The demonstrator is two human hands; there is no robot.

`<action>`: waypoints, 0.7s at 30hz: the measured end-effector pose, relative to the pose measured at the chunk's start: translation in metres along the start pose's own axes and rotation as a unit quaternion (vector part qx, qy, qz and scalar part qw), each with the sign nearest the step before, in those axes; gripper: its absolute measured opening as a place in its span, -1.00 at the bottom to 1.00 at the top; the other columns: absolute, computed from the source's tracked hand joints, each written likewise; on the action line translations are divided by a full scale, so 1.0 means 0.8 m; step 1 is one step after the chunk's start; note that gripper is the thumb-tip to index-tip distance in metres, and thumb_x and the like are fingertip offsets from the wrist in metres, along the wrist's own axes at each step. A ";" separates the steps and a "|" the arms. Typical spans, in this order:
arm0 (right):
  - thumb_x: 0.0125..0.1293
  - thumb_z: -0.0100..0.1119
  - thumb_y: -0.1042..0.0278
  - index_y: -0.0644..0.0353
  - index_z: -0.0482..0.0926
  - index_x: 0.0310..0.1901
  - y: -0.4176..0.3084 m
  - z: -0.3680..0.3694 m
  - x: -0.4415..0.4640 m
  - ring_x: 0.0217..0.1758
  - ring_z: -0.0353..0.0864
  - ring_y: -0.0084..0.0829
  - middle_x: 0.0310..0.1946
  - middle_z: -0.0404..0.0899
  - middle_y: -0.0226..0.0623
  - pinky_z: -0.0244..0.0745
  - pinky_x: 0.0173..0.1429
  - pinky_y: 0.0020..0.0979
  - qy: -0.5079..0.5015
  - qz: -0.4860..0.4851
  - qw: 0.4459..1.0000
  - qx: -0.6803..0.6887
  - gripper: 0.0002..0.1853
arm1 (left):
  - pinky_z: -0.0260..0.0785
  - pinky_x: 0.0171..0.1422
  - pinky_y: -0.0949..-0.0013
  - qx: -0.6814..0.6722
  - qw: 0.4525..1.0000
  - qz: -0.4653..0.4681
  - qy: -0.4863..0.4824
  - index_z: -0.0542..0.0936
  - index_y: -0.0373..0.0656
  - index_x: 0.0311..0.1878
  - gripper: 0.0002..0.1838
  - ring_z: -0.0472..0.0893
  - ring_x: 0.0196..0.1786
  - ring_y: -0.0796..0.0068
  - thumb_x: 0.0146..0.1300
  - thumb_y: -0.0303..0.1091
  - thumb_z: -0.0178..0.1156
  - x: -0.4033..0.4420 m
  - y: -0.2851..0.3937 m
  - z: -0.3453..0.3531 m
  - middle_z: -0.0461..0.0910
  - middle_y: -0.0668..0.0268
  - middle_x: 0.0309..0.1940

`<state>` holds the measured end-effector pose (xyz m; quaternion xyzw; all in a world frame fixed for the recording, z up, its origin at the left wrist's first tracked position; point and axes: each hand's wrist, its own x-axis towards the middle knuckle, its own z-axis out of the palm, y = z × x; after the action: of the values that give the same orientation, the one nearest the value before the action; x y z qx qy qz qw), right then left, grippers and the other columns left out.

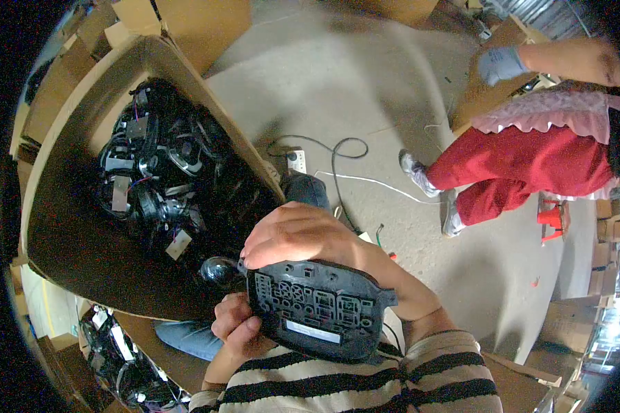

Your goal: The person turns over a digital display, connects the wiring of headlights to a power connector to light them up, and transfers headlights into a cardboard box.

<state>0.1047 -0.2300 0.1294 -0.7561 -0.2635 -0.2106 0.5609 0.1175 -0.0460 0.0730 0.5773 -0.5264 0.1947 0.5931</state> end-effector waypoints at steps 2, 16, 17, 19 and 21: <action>-0.05 0.03 0.31 0.24 0.44 -0.42 -0.001 0.000 0.002 -0.33 0.48 -0.24 -0.42 0.49 -0.17 0.35 -0.25 -0.33 -0.004 -0.005 1.000 -0.005 -0.81 | 0.37 -0.42 0.38 -0.005 1.000 0.006 -0.021 0.45 -0.19 -0.37 -0.74 0.37 -0.42 0.35 -0.27 -0.46 0.12 0.001 -0.002 -0.005 0.35 0.28 -0.52; 0.04 0.03 0.30 0.22 0.42 -0.24 0.002 0.036 -0.045 -0.08 0.33 -0.23 -0.16 0.38 -0.16 0.16 0.00 -0.36 0.014 0.290 0.954 0.077 -0.75 | 0.18 -0.17 0.51 -0.189 0.891 -0.397 0.110 0.41 -0.43 -0.24 -0.68 0.37 -0.30 0.48 -0.10 -0.46 0.13 0.061 -0.031 -0.047 0.42 0.22 -0.38; 0.04 0.03 0.30 0.22 0.43 -0.24 0.002 0.036 -0.044 -0.05 0.31 -0.21 -0.15 0.37 -0.16 0.14 0.02 -0.34 -0.002 0.292 0.953 0.080 -0.74 | 0.17 -0.16 0.53 -0.226 0.863 -0.434 0.126 0.41 -0.43 -0.23 -0.69 0.36 -0.29 0.51 -0.08 -0.46 0.12 0.064 -0.032 -0.048 0.42 0.24 -0.36; 0.04 0.03 0.29 0.22 0.42 -0.22 0.003 0.040 -0.047 -0.05 0.30 -0.19 -0.15 0.37 -0.16 0.14 0.03 -0.33 0.005 0.282 0.958 0.060 -0.73 | 0.17 -0.15 0.52 -0.253 0.849 -0.446 0.126 0.41 -0.42 -0.22 -0.68 0.37 -0.28 0.51 -0.07 -0.46 0.13 0.065 -0.035 -0.050 0.42 0.25 -0.34; 0.04 0.03 0.29 0.22 0.42 -0.21 0.002 0.042 -0.046 -0.04 0.30 -0.17 -0.16 0.37 -0.15 0.13 0.04 -0.32 0.017 0.276 0.960 0.043 -0.73 | 0.18 -0.14 0.52 -0.280 0.833 -0.463 0.120 0.42 -0.42 -0.20 -0.67 0.37 -0.26 0.52 -0.07 -0.45 0.13 0.064 -0.036 -0.052 0.43 0.25 -0.33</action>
<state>0.0784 -0.2044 0.0961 -0.7711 -0.0437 -0.0492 0.6333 0.1770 -0.0359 0.1117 0.5347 -0.1543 -0.1902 0.8088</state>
